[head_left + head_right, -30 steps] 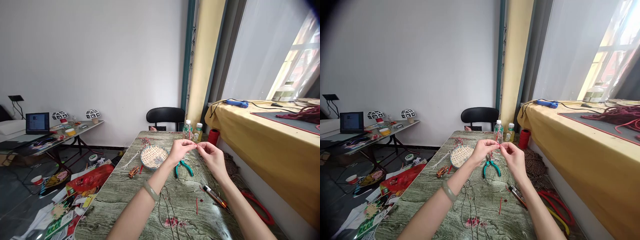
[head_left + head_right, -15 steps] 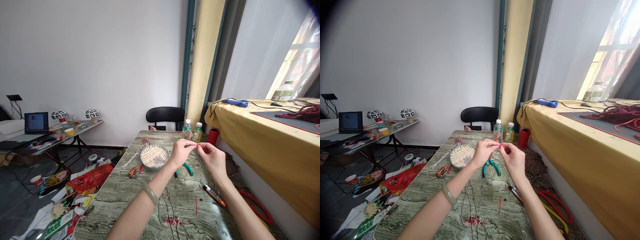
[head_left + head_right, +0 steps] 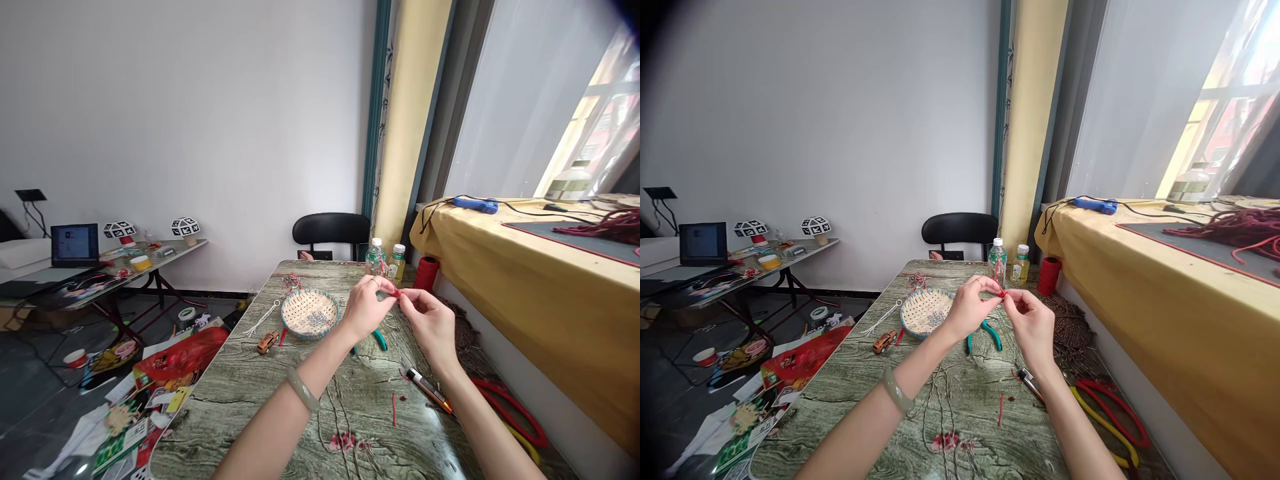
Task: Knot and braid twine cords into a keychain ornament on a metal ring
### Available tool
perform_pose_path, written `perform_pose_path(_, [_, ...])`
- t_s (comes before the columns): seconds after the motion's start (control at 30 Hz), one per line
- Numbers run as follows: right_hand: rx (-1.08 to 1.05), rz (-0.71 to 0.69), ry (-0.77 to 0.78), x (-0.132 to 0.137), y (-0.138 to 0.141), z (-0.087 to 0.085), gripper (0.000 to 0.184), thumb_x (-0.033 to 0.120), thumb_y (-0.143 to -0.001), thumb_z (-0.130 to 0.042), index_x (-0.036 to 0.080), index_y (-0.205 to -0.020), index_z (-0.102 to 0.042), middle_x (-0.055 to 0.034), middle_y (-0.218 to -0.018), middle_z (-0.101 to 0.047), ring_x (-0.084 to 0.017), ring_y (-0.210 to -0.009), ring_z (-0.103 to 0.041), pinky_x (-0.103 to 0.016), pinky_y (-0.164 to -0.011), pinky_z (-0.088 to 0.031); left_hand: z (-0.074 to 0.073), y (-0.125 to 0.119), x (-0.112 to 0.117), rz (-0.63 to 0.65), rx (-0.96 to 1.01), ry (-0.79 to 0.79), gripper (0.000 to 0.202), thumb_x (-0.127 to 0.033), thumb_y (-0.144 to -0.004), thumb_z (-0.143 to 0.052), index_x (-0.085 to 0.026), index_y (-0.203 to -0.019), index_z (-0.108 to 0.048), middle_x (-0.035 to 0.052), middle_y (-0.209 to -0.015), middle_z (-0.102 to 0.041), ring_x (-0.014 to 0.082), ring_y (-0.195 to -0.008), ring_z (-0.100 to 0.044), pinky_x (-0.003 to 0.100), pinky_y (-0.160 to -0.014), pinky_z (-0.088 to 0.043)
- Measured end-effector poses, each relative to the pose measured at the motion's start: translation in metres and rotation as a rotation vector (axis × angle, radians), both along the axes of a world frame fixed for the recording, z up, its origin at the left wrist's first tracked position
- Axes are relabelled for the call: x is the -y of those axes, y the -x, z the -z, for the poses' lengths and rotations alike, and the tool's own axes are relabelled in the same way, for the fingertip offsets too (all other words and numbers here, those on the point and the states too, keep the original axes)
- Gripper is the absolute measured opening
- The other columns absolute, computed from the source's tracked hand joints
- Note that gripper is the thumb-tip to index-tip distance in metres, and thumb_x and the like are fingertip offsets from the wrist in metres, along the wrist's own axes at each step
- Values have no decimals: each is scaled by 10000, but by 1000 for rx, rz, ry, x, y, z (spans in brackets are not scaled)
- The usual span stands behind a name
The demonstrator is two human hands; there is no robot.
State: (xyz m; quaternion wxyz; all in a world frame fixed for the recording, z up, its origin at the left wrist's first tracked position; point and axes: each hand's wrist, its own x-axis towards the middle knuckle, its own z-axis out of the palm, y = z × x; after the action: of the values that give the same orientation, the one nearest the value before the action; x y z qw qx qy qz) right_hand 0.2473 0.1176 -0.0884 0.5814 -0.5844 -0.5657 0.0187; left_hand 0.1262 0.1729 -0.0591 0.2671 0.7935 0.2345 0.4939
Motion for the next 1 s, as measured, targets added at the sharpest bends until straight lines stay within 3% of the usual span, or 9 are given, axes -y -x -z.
perform_pose_path(0.17, [-13,-10,-85,3,1,0,189,302,-852,-516,138,-907,-592,-13,-828,-612,-123,-685,-584,-296,-623,-488,1,-3,1,6,-2,-19,169,-50,-701,-564,-171,-818,-578,39,-875,-627,149,-794,-626,284,-731,-501])
perform_pose_path(0.6, [-39,27,-255,18,17,-18,61,218,-777,-576,209,-797,-633,-32,-772,-601,-167,-674,-543,-306,-609,-432,-3,-2,13,-23,88,-92,229,-101,-739,-583,-203,-934,-519,41,-922,-609,179,-876,-621,336,-815,-483])
perform_pose_path(0.83, [-88,16,-287,24,23,-24,95,181,-720,-619,227,-793,-658,-22,-764,-595,-167,-641,-515,-311,-611,-406,-9,2,22,-35,115,-136,265,-97,-759,-558,-213,-993,-512,37,-932,-596,162,-864,-622,310,-824,-477])
perform_pose_path(1.0, [-251,-45,-245,26,23,-24,80,247,-720,-635,228,-796,-655,-21,-794,-587,-164,-668,-507,-301,-623,-406,-10,6,25,-45,110,-172,258,-133,-780,-547,-231,-1015,-511,40,-950,-589,175,-903,-608,321,-830,-476])
